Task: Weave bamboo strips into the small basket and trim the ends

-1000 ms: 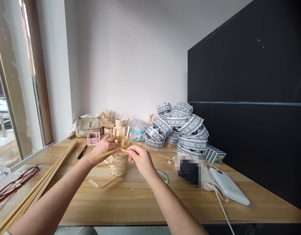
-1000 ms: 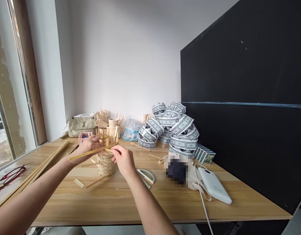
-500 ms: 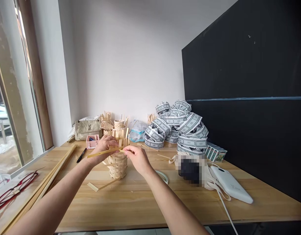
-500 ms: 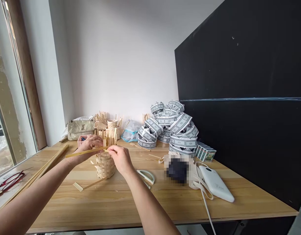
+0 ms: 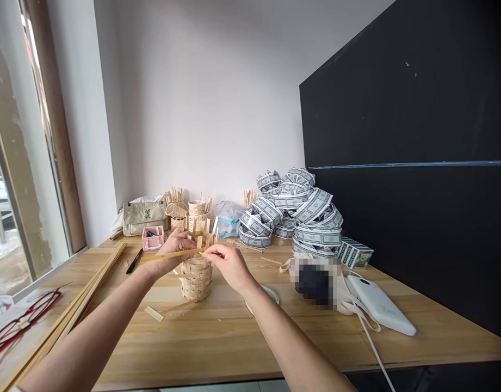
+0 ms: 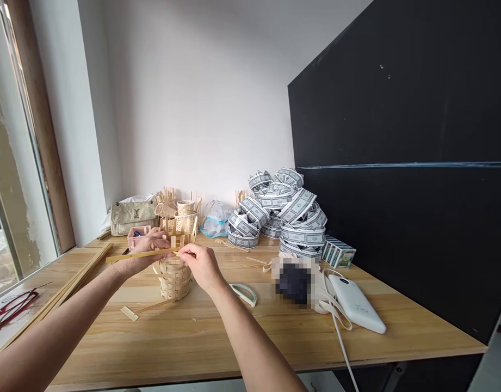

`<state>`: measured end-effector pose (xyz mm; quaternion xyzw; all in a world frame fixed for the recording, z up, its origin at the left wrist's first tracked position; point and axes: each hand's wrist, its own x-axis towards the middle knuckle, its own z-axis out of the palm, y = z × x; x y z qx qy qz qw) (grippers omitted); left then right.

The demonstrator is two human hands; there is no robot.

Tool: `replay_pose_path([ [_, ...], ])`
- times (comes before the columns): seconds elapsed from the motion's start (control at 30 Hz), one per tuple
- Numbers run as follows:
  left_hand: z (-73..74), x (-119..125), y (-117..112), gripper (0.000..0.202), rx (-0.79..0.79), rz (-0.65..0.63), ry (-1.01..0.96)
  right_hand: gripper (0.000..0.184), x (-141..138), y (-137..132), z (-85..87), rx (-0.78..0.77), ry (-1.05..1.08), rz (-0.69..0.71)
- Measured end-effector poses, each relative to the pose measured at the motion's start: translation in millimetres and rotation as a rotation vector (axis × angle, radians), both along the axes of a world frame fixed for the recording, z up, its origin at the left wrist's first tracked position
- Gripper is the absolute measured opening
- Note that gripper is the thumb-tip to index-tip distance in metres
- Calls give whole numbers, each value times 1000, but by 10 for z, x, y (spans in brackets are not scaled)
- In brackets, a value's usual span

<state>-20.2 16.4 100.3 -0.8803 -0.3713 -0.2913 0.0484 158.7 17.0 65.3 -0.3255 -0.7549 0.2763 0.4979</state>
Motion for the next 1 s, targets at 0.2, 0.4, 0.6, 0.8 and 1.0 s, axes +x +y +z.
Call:
replay_pose_path([
  [0.2,0,23,-1,22,-35,58,-51,17,-19,-42,-44,-17,65,11],
  [0.4,-21,-8,-14,24,-41,96,-131,33,439,-80,-299,-141,-319,-402],
  [0.6,-93,-121,47,28,-36,120,-238,21,818,-174,-659,-190,-852,-541],
  [0.8,-116,-232,42,25,48,192,-453,24,708,-198,-578,-238,-1072,-582],
  [1.0,-138,-263,-186,32,-8,245,-889,32,759,-146,-668,-228,-1057,-582],
])
